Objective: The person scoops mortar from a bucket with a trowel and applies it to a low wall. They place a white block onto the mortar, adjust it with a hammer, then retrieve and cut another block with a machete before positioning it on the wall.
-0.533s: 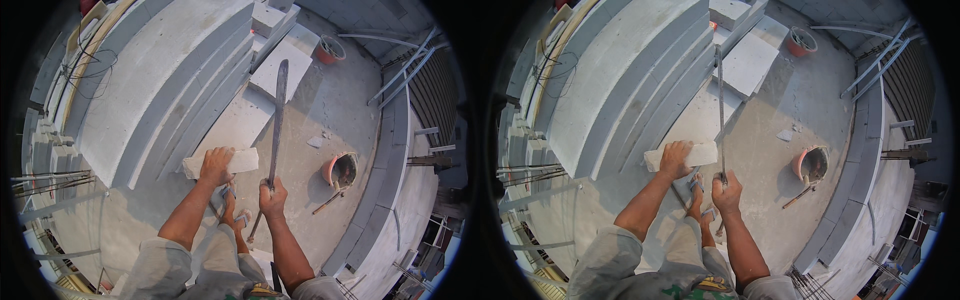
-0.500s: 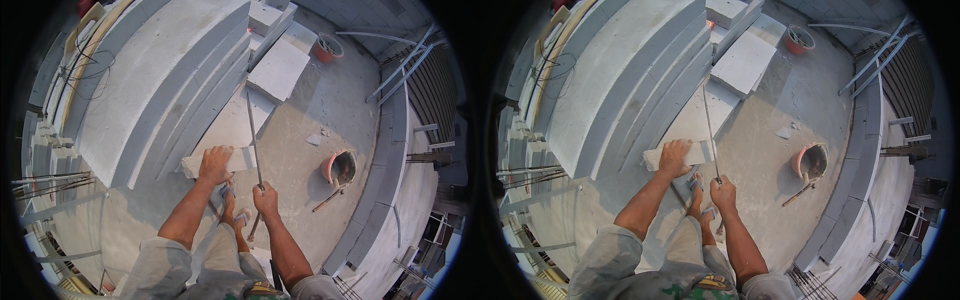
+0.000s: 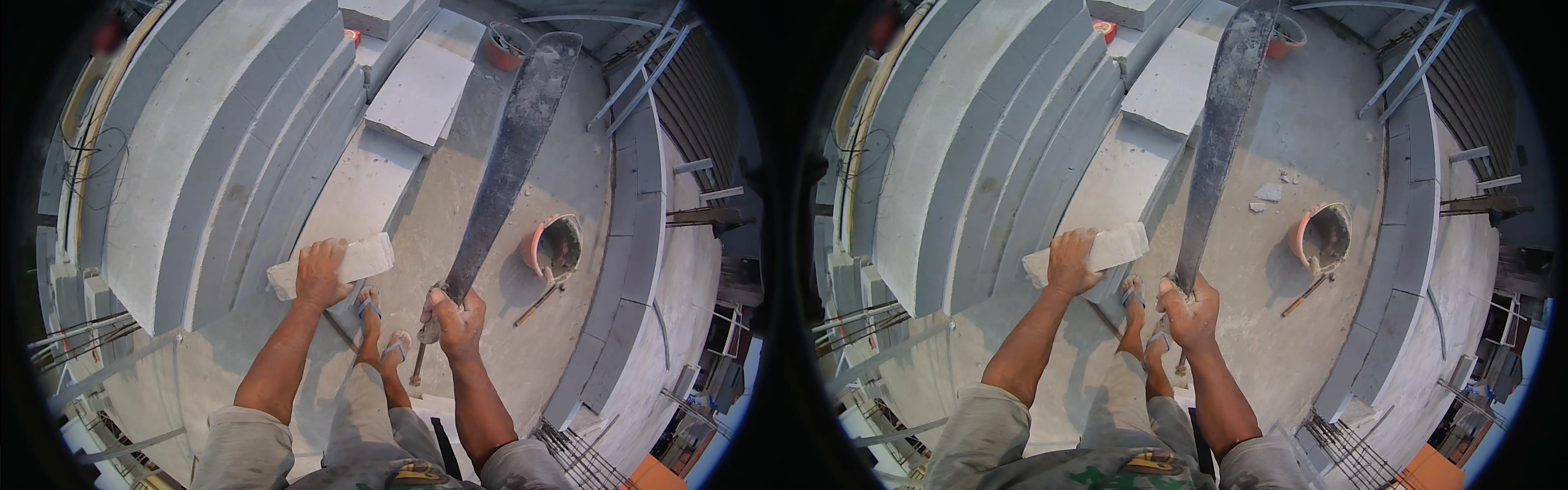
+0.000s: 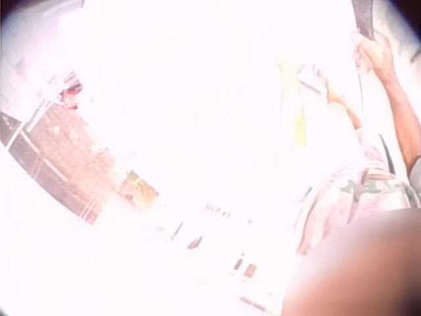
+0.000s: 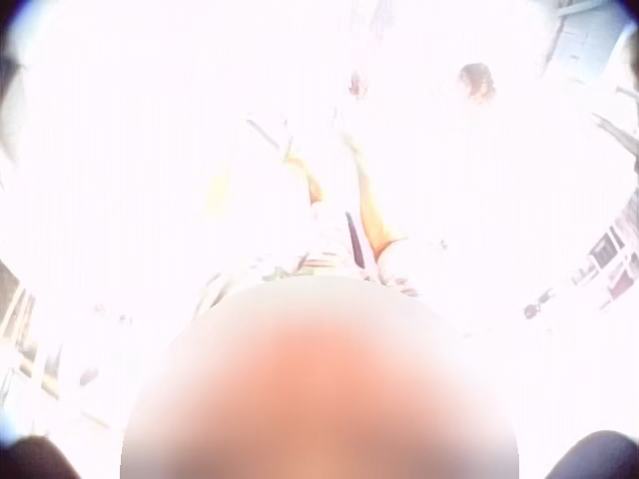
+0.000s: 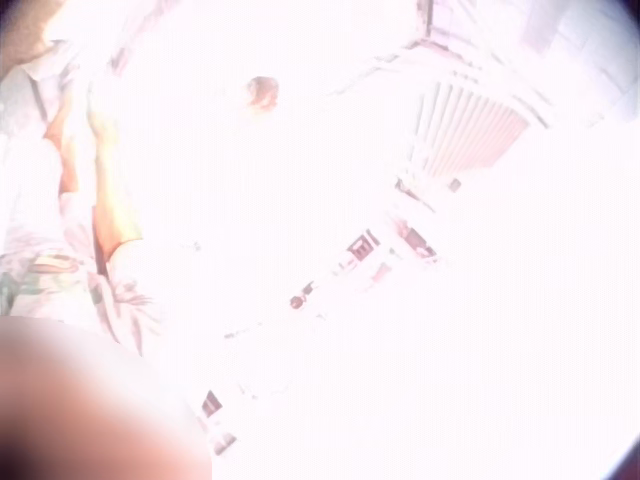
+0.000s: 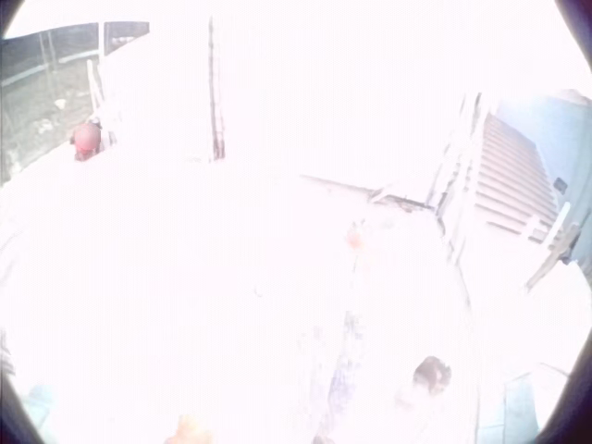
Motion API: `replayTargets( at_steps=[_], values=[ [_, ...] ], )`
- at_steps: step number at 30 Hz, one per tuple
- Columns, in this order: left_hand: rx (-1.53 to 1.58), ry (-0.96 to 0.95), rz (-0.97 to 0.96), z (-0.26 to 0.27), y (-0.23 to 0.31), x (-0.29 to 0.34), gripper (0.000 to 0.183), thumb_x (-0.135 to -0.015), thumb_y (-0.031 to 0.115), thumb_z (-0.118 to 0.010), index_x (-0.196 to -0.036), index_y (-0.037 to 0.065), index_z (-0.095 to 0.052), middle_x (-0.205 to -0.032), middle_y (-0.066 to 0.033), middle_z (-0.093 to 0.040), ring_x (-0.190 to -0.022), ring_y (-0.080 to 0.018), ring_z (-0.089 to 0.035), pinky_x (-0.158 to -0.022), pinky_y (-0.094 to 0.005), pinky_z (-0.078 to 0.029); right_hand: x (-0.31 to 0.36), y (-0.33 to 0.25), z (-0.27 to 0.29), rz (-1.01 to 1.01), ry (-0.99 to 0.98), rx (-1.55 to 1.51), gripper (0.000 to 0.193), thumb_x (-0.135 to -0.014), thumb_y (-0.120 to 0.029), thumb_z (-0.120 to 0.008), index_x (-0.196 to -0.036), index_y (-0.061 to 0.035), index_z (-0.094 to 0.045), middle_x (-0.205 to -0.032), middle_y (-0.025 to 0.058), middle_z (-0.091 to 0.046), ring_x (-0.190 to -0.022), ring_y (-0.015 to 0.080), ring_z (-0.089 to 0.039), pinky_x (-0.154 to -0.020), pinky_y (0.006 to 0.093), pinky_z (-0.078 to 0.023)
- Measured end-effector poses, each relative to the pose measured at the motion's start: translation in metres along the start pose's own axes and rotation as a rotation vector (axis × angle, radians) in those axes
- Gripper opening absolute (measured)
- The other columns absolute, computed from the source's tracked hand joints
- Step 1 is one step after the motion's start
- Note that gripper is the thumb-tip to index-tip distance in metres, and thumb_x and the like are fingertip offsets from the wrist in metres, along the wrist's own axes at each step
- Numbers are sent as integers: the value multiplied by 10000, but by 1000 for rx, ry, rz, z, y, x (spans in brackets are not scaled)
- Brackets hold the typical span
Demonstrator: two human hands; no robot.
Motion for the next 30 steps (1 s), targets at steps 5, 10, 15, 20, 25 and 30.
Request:
replayTargets(
  at_steps=[5, 10, 15, 20, 25, 30],
  values=[
    [-31, -24, 9, 0, 2, -1, 866, -527, 245, -852, -1296, 102, -480, -1186, -104, -531, -1126, -281, -501, -983, -413, -352, -8, 31, 3, 112, 82, -90, 245, -894, -250, -625, -835, -16, -589, -663, 71, -586, -648, 164, -602, -571, 302, -478],
    [-76, -80, 37, 3, 4, -6, 880, -532, 250, -856, -1310, 108, -469, -1210, -101, -522, -1152, -275, -488, -987, -407, -348, 7, 143, -10, -391, -188, 569, 285, -872, -263, -642, -867, 22, -643, -681, 110, -615, -644, 201, -598, -635, 365, -490],
    [-68, -111, 60, 2, 4, -4, 872, -529, 239, -851, -1303, 108, -472, -1195, -94, -530, -1139, -278, -494, -970, -405, -356, -8, 106, -3, -272, -102, 485, 277, -881, -258, -646, -840, 15, -626, -672, 79, -607, -615, 177, -581, -615, 331, -487],
    [-35, -34, 23, 1, 4, -1, 841, -535, 219, -834, -1289, 106, -479, -1168, -92, -541, -1123, -274, -504, -944, -409, -365, -37, 13, 15, 144, 62, 62, 179, -888, -144, -632, -804, 12, -602, -623, 75, -595, -600, 135, -583, -548, 292, -450],
    [-60, -28, 26, 2, 4, -4, 806, -552, 223, -819, -1274, 100, -483, -1155, -98, -543, -1109, -280, -509, -938, -413, -366, -32, 80, -2, 86, 64, 135, 204, -880, -205, -634, -823, -10, -613, -697, 96, -628, -626, 186, -608, -614, 319, -491],
    [-83, -56, 18, 5, 7, -5, 779, -571, 243, -814, -1263, 96, -489, -1154, -101, -544, -1104, -283, -511, -947, -411, -362, -7, 178, -3, -424, -153, 740, 224, -814, -228, -635, -838, -6, -652, -755, 243, -647, -638, 347, -610, -664, 386, -503]
  ],
)
Point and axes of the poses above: each hand's wrist, its own x-axis away from the middle knuckle, its own z-axis out of the back of the hand, y = z × x, the point moved 3 cm from there along -x, towards the middle knuckle
